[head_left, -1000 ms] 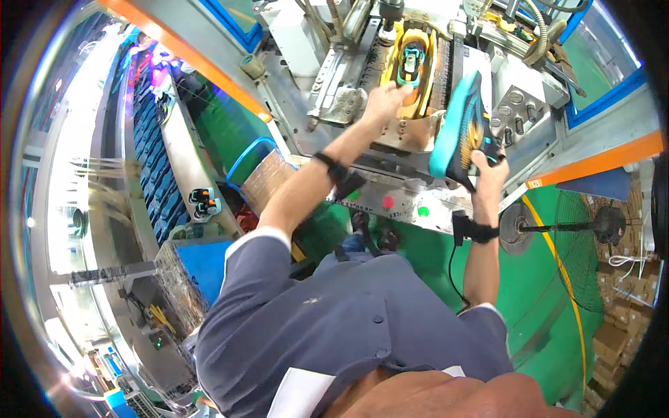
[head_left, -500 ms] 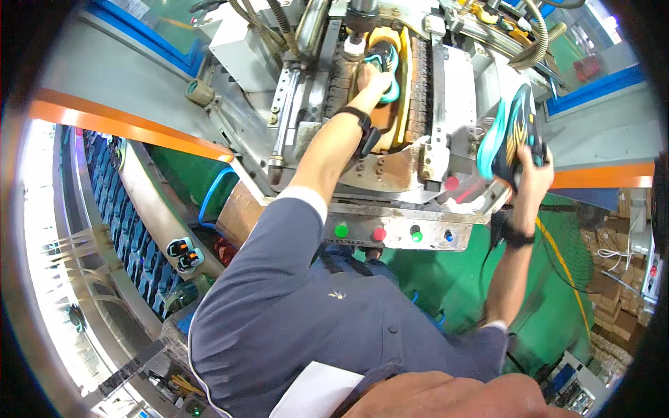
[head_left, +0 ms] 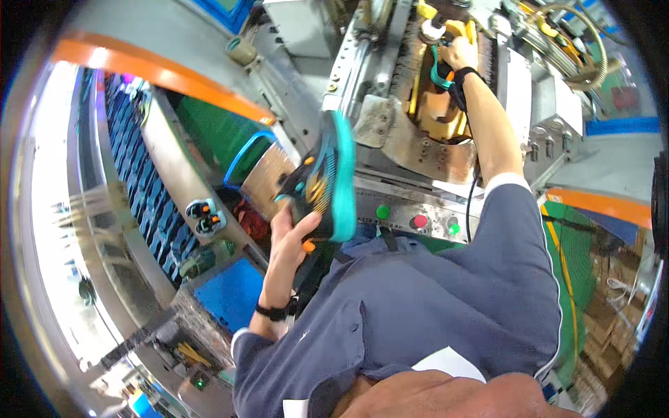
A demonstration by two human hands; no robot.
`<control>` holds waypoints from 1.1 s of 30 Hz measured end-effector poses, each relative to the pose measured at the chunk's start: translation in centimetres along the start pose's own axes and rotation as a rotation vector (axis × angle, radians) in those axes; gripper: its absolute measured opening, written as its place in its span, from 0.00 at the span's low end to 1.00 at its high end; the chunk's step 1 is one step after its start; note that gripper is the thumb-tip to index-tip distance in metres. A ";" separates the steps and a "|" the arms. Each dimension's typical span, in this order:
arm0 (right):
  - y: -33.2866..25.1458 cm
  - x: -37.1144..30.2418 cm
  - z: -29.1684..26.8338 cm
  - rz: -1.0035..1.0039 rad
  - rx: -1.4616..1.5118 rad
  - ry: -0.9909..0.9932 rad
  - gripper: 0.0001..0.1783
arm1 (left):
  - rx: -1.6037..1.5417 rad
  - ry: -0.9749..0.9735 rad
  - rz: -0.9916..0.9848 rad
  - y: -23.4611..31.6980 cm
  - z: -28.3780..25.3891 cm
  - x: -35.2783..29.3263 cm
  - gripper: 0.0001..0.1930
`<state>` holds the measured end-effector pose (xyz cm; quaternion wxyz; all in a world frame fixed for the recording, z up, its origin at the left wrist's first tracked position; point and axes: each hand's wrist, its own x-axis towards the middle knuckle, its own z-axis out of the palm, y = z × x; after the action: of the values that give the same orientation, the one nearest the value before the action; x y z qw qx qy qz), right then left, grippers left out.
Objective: Operating a shoe lasting or sole attaching machine and placing finished shoes on a conveyor belt.
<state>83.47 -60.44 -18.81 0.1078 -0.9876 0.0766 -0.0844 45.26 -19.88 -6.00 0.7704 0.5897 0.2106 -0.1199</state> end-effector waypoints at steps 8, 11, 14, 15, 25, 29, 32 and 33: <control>-6.1 -6.1 -2.4 -0.132 0.082 0.068 0.31 | -0.373 0.617 0.149 -8.5 -6.2 -12.6 0.17; -12.3 -18.4 -8.2 -0.471 0.435 0.041 0.19 | -0.532 0.805 0.144 -12.4 -5.4 -15.6 0.15; -13.6 -30.9 -7.1 -0.854 0.668 0.004 0.04 | -0.644 0.740 0.122 -15.8 -4.5 -16.4 0.16; -13.7 -33.5 -4.9 -0.919 0.692 -0.112 0.02 | -0.634 0.708 0.056 -17.3 -4.9 -16.9 0.16; -11.0 -38.3 13.6 -1.090 0.472 -0.304 0.11 | -0.723 1.053 0.030 -29.0 -4.0 -27.0 0.16; -11.4 -38.5 12.7 -1.056 0.411 -0.295 0.12 | -0.836 1.343 0.010 -35.1 -7.1 -31.8 0.14; -12.6 -39.5 10.6 -0.957 0.299 -0.298 0.13 | -1.003 1.430 0.181 -38.8 -10.1 -35.7 0.13; -13.9 -39.9 10.2 -1.004 0.288 -0.302 0.13 | -1.071 1.462 0.213 -41.8 -11.6 -37.2 0.13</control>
<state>48.30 -38.18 -31.44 0.1981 -0.8793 -0.4331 0.0076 -7.81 -22.65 -27.03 0.6229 0.0988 0.6181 0.4692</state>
